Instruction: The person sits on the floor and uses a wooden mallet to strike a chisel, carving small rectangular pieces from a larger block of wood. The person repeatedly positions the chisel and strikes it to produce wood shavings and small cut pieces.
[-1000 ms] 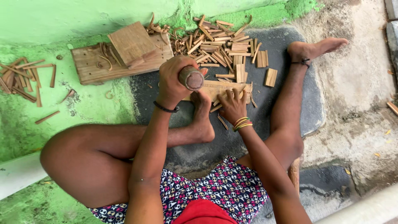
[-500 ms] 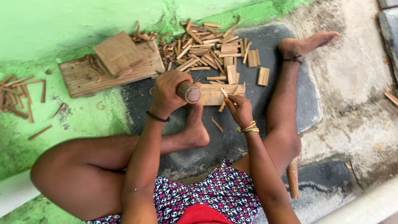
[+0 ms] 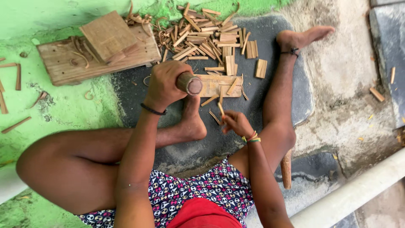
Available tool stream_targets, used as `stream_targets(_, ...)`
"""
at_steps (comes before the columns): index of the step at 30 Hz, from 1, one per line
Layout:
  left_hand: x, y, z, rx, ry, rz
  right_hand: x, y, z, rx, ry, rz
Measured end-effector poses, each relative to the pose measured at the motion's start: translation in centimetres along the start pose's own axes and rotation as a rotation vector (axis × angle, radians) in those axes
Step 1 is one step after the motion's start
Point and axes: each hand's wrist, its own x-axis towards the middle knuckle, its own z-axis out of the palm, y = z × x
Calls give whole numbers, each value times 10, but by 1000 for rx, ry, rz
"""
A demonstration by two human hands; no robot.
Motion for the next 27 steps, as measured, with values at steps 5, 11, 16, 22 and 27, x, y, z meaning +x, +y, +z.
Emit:
stream_targets(5, 0, -1, -7, 23, 30, 26, 14, -26, -1, -201, 149, 46)
stream_targets(11, 4, 6, -25, 66, 55, 40, 56, -152, -7, -25, 484, -602)
stream_targets(16, -1, 0, -35, 127, 109, -5, 53, -161, -10, -473, 759, -560)
stream_targets(22, -13, -20, -8, 32, 73, -14, 75, -46, 12, -895, 656, -187)
stream_targets(27, -10, -11, -7, 85, -7, 14, 92, 9, 3, -700, 603, -395)
